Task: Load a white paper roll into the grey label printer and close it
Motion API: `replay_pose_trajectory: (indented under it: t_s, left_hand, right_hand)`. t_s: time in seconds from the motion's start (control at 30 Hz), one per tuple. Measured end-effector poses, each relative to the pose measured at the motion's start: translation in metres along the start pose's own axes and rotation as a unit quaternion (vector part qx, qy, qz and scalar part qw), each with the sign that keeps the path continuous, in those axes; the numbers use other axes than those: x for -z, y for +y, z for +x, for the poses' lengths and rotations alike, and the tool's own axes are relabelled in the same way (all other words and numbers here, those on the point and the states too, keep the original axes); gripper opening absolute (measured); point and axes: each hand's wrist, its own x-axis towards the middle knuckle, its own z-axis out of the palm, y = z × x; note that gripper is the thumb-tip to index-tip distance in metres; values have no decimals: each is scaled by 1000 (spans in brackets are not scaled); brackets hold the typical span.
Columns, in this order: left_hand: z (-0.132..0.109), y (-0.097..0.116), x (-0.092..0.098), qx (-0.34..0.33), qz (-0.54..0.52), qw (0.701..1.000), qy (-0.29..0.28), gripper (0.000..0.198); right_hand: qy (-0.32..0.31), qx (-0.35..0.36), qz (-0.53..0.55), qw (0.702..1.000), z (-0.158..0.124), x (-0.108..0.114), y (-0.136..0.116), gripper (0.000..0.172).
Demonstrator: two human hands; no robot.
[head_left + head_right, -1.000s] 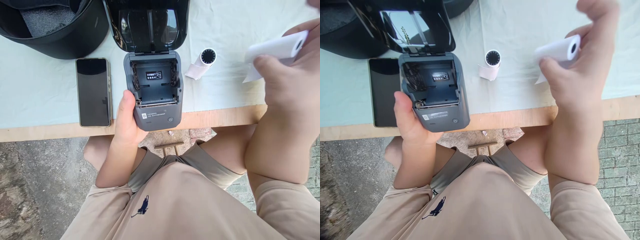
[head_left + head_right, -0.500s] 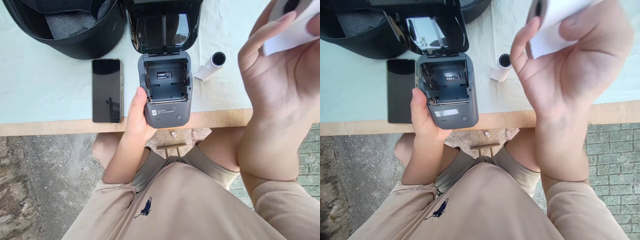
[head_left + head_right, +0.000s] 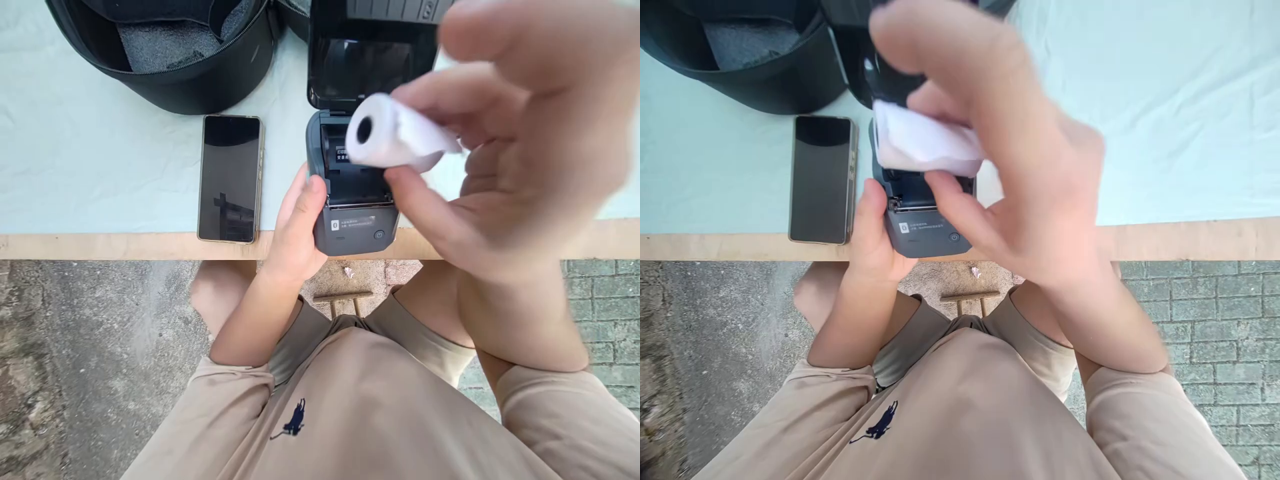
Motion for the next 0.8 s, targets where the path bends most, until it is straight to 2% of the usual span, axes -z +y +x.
replay_pose_trajectory:
  t_s: [0.1,0.13,0.3,0.4,0.5,0.63,0.8]
  left_hand:
    - [0,-1,0,-6,-6,1000,-14,37]
    - [0,-2,0,-9,1,1000,-16,37]
    - [0,0,0,-15,40,998,-38,39]
    - [0,0,0,-23,42,998,-37,38]
    - [0,0,0,-24,47,998,-34,40]
    - [1,1,1,-18,42,998,-36,44]
    - [5,0,8,-23,19,999,-35,44]
  right_hand:
    - [9,108,-4,994,-3,4,-4,44]
    - [10,125,-17,992,-3,4,-4,43]
    - [-20,121,-61,991,5,1,-3,19]
    - [-39,112,-75,990,8,-2,-1,14]
    - [9,126,-97,987,7,-6,3,15]
    - [112,228,-91,963,2,-10,8,19]
    - [103,288,-43,951,-6,-12,5,17]
